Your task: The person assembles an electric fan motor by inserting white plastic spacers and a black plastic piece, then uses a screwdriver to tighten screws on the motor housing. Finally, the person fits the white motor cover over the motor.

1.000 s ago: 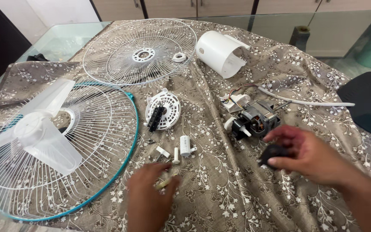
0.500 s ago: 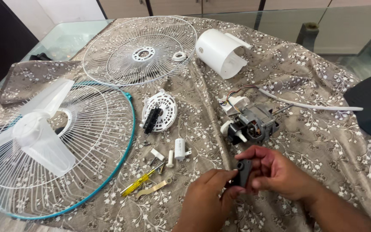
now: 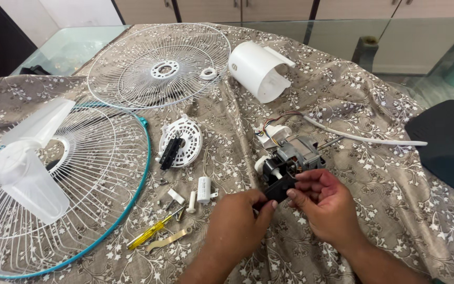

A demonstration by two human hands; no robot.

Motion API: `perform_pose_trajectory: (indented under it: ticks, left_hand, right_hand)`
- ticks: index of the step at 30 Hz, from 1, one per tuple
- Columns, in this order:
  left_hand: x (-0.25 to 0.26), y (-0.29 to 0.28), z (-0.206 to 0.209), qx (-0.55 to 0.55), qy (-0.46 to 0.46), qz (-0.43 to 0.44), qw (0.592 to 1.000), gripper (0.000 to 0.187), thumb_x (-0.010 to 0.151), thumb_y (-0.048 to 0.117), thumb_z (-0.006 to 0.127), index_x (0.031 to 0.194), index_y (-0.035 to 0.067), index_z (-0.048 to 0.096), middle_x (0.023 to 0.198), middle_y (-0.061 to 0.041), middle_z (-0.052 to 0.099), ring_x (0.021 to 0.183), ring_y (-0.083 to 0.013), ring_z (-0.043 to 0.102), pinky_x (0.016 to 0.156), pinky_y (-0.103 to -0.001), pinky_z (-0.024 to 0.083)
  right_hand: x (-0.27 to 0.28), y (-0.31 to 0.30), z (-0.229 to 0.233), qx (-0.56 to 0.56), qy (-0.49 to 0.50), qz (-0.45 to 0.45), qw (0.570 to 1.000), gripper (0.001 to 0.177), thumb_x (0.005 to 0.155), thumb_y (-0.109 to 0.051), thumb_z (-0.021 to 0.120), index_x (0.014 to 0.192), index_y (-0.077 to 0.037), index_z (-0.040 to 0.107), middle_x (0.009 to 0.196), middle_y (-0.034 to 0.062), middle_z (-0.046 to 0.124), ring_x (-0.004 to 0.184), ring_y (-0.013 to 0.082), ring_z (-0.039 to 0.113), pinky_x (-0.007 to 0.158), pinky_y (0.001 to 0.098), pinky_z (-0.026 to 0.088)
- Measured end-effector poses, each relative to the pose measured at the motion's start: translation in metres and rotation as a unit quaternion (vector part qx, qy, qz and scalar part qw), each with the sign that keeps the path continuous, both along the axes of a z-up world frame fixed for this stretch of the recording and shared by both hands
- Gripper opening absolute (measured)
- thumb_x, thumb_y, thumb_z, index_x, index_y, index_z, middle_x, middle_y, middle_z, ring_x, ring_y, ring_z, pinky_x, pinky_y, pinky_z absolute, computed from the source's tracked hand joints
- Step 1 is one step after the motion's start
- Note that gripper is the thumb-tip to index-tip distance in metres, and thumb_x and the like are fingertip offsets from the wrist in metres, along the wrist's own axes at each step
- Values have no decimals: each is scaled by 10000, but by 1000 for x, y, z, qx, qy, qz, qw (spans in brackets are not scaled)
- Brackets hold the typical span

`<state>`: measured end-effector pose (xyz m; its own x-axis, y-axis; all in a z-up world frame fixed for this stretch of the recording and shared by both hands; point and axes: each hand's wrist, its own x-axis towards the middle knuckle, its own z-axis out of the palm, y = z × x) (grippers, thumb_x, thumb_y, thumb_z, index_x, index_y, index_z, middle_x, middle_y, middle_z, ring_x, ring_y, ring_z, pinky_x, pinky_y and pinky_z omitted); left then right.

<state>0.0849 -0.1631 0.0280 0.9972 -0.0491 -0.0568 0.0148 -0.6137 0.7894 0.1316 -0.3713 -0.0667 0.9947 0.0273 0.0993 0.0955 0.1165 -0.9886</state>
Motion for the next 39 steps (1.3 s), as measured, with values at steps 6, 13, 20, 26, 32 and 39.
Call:
perform_pose_trajectory:
  ticks: [6, 13, 20, 26, 32, 39]
  left_hand:
    - [1, -8, -1, 31, 22, 39, 999, 267, 839, 379, 755, 868, 116, 788, 652, -101, 715, 585, -275, 711, 560, -411, 543]
    - [3, -9, 0, 16, 58, 48, 997, 209, 852, 338, 748, 938, 155, 800, 678, -81, 735, 590, -228, 724, 564, -387, 545]
    - [-6, -9, -22, -7, -305, -4, 952, 71, 837, 93, 774, 895, 55, 760, 980, -101, 765, 789, -227, 747, 659, -352, 610]
    - [-14, -12, -19, 42, -368, -71, 926, 150, 814, 29, 737, 957, 73, 752, 1048, -104, 715, 972, -273, 716, 841, -396, 581]
    - [-4, -6, 1, -51, -236, -4, 970, 315, 782, 54, 747, 1095, 63, 712, 1147, -137, 657, 1001, -291, 690, 849, -402, 566]
    - [42, -3, -7, -78, -178, 52, 980, 316, 862, 104, 693, 1177, 90, 667, 1144, -100, 669, 1021, -250, 690, 909, -377, 551]
  right_hand:
    - [-1, 1, -2, -38, -6, 16, 999, 330, 813, 24, 784, 1107, 17, 634, 968, 125, 735, 887, 162, 720, 805, 308, 618]
    - [-3, 2, 4, -54, -40, 11, 998, 316, 831, 4, 774, 1112, 6, 630, 993, 109, 738, 916, 151, 724, 819, 298, 619]
    - [-10, -3, 11, -17, -84, 65, 994, 315, 885, -14, 718, 1186, -13, 624, 1039, 91, 726, 951, 143, 707, 853, 295, 595]
    - [-9, 1, 9, 32, -16, 46, 998, 261, 897, -7, 688, 1149, 4, 620, 1009, 117, 746, 886, 159, 719, 778, 318, 612]
    - [-1, -3, 5, 47, -21, 21, 998, 227, 930, 9, 662, 1154, 11, 630, 1007, 116, 737, 882, 160, 708, 779, 320, 610]
    - [3, -15, -4, 66, -30, 12, 997, 237, 907, 51, 536, 1122, 20, 632, 1042, 100, 692, 922, 138, 664, 817, 282, 584]
